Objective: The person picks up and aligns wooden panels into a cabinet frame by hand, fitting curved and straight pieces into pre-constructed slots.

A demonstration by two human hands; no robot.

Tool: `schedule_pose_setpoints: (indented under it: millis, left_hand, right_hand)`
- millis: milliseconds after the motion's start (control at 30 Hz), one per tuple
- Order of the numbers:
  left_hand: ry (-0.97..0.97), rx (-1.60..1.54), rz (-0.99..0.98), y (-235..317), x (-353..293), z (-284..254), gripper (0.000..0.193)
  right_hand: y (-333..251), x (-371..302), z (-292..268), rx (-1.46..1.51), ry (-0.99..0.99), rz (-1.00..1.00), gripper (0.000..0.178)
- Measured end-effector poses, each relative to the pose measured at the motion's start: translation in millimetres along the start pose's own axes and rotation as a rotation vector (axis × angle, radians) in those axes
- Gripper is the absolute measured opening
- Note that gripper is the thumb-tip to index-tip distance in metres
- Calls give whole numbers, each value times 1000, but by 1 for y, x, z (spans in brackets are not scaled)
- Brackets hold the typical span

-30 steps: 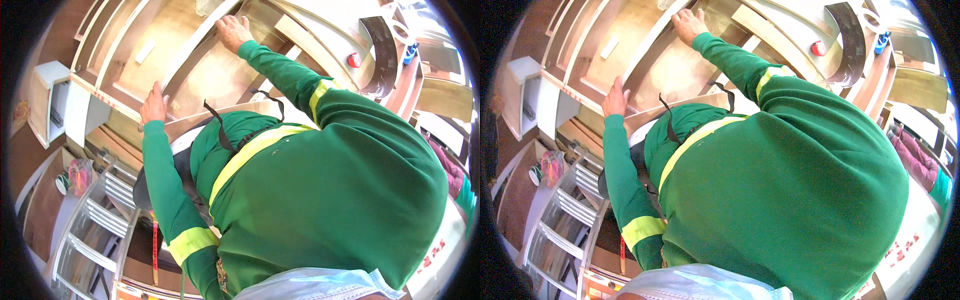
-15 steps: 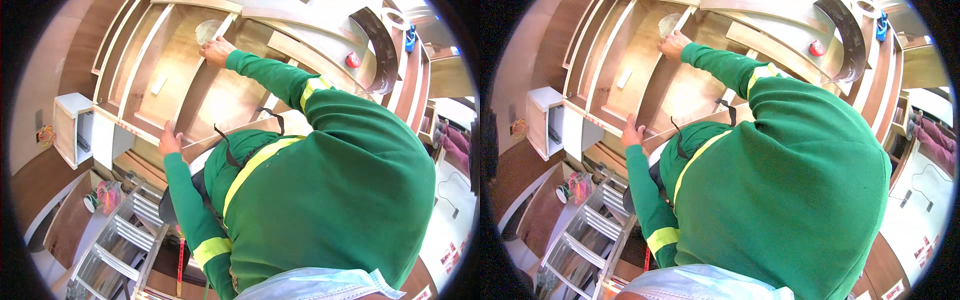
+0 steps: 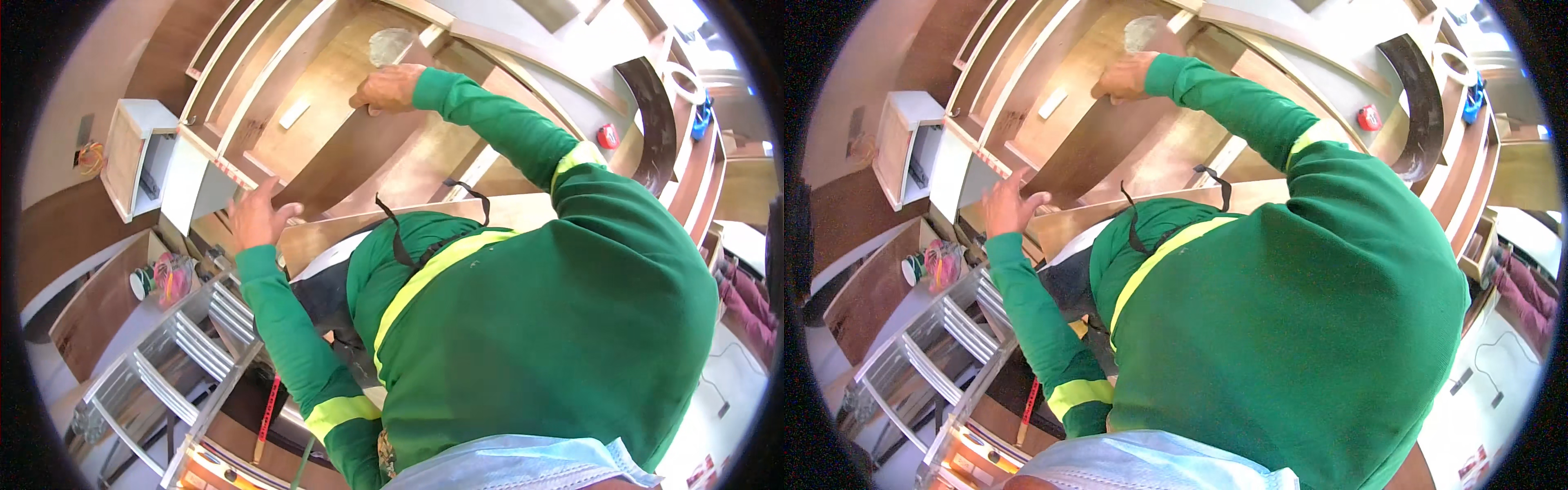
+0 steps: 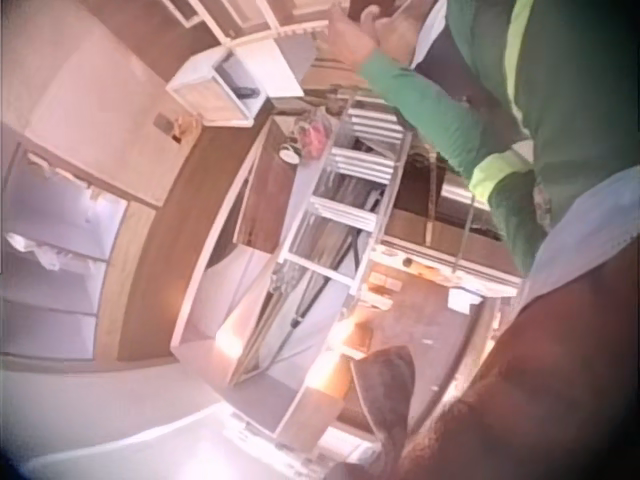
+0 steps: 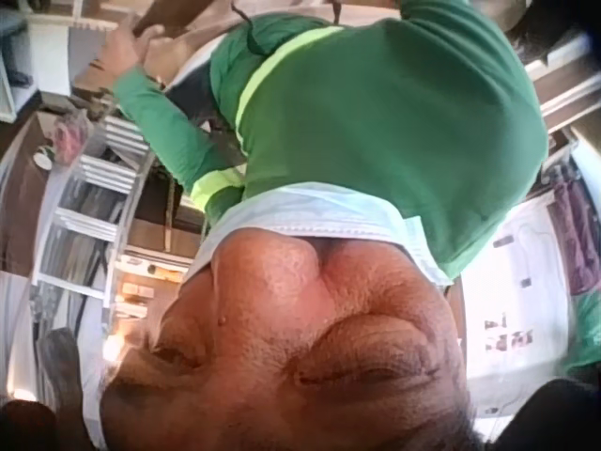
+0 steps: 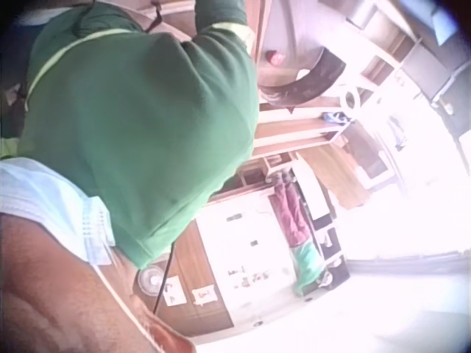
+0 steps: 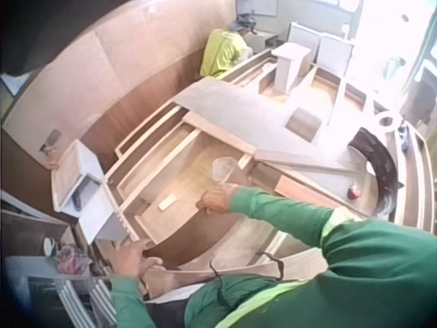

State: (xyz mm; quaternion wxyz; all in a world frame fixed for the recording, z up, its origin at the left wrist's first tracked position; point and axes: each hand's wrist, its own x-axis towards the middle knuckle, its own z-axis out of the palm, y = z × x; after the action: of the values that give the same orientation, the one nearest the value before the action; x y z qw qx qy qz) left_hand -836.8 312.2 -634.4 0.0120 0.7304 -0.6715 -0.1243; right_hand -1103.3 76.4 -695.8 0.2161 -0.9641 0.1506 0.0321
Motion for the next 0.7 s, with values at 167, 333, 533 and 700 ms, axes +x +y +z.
schedule_pose_setpoints:
  millis: [167, 333, 533, 700]
  left_hand:
    - [-44, -436, -52, 69, 35, -24, 49]
    - [282, -1195, -53, 81, 19, 1, 42]
    - [461, -1526, -88, 89, 14, 38, 44]
    - [167, -1018, -26, 35, -10, 81, 78]
  right_hand:
    - [-90, 10, -91, -338, 414, -358, 24]
    - [-74, -26, -131, -92, 903, 403, 76]
    - [-55, -39, -69, 591, 583, -133, 95]
    - [-117, -22, -112, 323, 12, 145, 50]
